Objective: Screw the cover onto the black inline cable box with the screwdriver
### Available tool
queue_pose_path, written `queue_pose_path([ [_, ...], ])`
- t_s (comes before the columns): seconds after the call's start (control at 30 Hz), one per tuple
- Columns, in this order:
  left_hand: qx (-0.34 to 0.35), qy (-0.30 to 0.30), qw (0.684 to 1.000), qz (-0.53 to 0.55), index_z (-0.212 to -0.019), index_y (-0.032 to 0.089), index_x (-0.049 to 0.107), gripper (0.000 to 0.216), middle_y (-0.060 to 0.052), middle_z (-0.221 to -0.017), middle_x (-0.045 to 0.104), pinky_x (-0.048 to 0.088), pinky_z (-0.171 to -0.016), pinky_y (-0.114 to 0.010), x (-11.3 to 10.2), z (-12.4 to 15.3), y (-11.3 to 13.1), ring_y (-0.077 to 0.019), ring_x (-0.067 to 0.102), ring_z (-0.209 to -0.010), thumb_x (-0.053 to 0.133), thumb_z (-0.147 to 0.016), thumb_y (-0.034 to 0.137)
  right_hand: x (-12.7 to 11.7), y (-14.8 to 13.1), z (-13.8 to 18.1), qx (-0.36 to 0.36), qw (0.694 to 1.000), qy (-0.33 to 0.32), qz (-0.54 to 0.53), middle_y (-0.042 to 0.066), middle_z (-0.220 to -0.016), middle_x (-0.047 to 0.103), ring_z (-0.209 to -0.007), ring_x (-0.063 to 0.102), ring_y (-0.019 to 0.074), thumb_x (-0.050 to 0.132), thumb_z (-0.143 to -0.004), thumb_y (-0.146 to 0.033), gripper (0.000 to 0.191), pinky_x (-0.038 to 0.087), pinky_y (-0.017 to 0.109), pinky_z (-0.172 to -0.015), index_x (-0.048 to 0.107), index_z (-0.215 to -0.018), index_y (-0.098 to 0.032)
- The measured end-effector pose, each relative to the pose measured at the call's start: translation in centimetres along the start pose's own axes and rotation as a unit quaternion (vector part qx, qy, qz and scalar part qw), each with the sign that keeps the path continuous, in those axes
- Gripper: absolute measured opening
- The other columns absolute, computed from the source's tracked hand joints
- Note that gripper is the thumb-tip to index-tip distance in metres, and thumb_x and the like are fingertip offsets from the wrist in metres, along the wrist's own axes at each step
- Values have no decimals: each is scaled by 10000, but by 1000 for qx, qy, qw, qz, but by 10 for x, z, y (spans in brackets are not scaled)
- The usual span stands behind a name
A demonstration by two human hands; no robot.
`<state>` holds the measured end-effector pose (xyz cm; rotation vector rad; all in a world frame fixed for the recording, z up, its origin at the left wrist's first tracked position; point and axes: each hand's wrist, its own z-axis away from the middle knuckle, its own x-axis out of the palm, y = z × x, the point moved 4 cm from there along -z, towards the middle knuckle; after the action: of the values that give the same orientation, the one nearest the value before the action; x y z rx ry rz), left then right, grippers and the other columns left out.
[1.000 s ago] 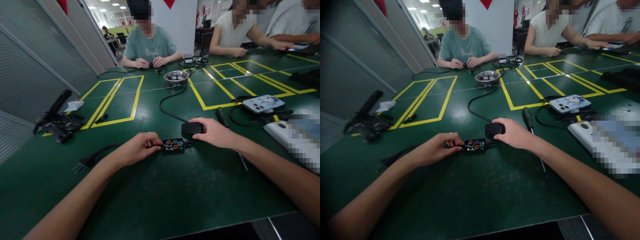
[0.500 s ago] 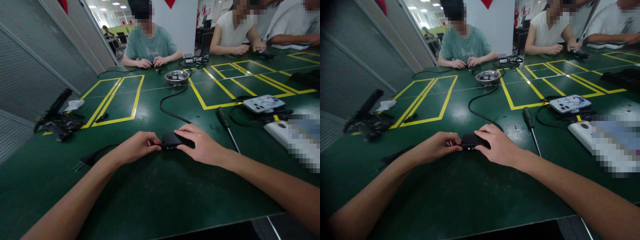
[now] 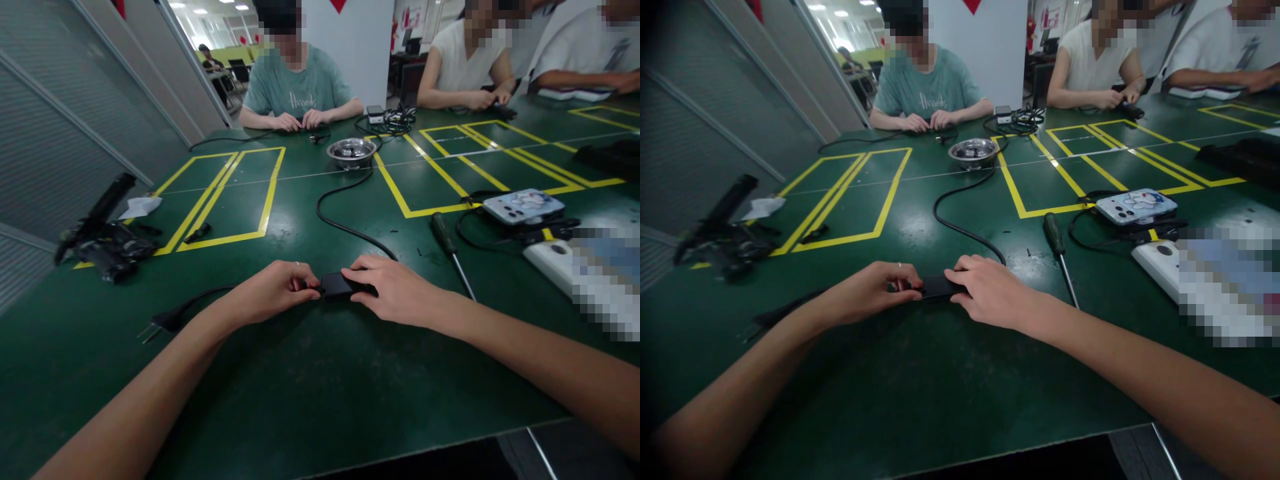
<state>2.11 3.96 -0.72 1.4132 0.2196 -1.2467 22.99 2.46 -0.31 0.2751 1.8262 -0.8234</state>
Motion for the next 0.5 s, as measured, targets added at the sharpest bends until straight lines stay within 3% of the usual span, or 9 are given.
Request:
queue_pose_path([
  [0.2, 6, 6, 1000, -29, -996, 188, 652, 292, -29, -892, 643, 472, -684, -284, 0, 2, 5, -168, 599, -769, 570, -875, 442, 4, 1, 3, -14, 999, 6, 40, 151, -1259, 604, -1115, 563, 283, 520, -944, -312, 460, 475, 477, -952, 541, -1363, -122],
  [0.33, 16, 28, 997, -72, -1202, 195, 551, 451, -63, -1015, 638, 498, -735, -330, -2, 7, 8, -204, 605, -848, 565, -877, 507, -5, 10, 8, -14, 999, 9, -45, 117, -1356, 563, -1211, 535, 273, 576, -894, -486, 627, 458, 461, -1006, 453, -1432, -188],
  [0.4, 38, 75, 991, -104, -1247, 198, 510, 466, -87, -1124, 613, 508, -812, -376, -3, 7, 10, -234, 602, -951, 535, -899, 507, -21, 21, 9, 20, 997, 57, -56, 111, -1339, 575, -1197, 554, 259, 532, -912, -512, 596, 466, 438, -1000, 474, -1413, -195],
  [0.5, 100, 222, 955, -167, -1320, 188, 437, 502, -137, -1329, 503, 442, -1004, -463, -1, 8, 24, -289, 515, -1196, 532, -916, 468, -54, 48, 14, 125, 978, 153, 64, 148, -1186, 631, -1099, 598, 294, 458, -958, -434, 429, 487, 467, -927, 617, -1241, -152],
])
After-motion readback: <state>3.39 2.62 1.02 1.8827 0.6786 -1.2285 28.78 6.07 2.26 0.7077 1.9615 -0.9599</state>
